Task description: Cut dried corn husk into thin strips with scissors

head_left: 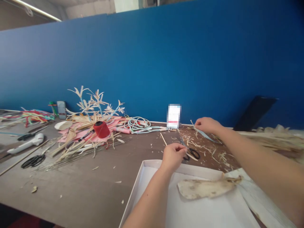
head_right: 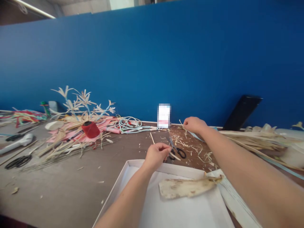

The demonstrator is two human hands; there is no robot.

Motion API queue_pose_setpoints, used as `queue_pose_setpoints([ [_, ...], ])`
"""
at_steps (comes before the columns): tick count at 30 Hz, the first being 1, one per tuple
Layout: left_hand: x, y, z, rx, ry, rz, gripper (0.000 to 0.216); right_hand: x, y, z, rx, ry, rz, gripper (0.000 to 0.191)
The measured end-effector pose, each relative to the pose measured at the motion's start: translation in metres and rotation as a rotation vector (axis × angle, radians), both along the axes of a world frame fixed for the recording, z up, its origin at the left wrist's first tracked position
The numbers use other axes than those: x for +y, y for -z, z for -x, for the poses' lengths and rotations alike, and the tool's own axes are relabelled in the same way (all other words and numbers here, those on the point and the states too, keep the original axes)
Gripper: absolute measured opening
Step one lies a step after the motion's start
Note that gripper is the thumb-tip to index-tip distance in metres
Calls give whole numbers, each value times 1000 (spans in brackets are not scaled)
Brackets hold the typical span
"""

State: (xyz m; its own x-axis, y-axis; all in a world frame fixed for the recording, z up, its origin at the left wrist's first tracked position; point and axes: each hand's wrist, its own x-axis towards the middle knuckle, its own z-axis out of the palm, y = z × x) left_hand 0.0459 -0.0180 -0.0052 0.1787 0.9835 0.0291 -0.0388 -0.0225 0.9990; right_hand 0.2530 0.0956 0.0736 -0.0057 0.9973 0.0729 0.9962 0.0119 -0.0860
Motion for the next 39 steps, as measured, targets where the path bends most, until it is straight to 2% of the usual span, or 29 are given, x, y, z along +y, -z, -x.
queue_pose_setpoints([
  [5,2,5,-1,51,-8,-22,22,20,29,26,-78,51,52,27],
  [9,2,9,-2,143,-36,-65,24,22,40,36,-115,40,99,27],
  [14,1,11,-1,176,-27,-104,21,4,34,34,-135,-103,169,23],
  [17,0,10,-1,187,-16,-103,21,-8,25,27,-154,-200,261,17],
  [20,-1,9,0,203,-13,-108,22,-14,14,24,-168,-273,369,26],
  [21,-1,9,-1,210,-16,-111,22,-14,11,26,-167,-283,367,31],
  [23,-1,9,-1,219,-24,-111,22,-12,7,32,-161,-270,266,39],
  [25,-1,10,-2,221,-27,-112,22,-9,7,44,-164,-230,109,36],
  [27,-1,10,-2,220,-29,-121,22,-5,13,58,-180,-214,33,33],
  [33,-2,7,-3,223,-43,-102,21,5,42,90,-257,-238,-32,32],
  [39,-4,4,-2,227,-35,-76,20,7,48,89,-319,-272,-27,29],
])
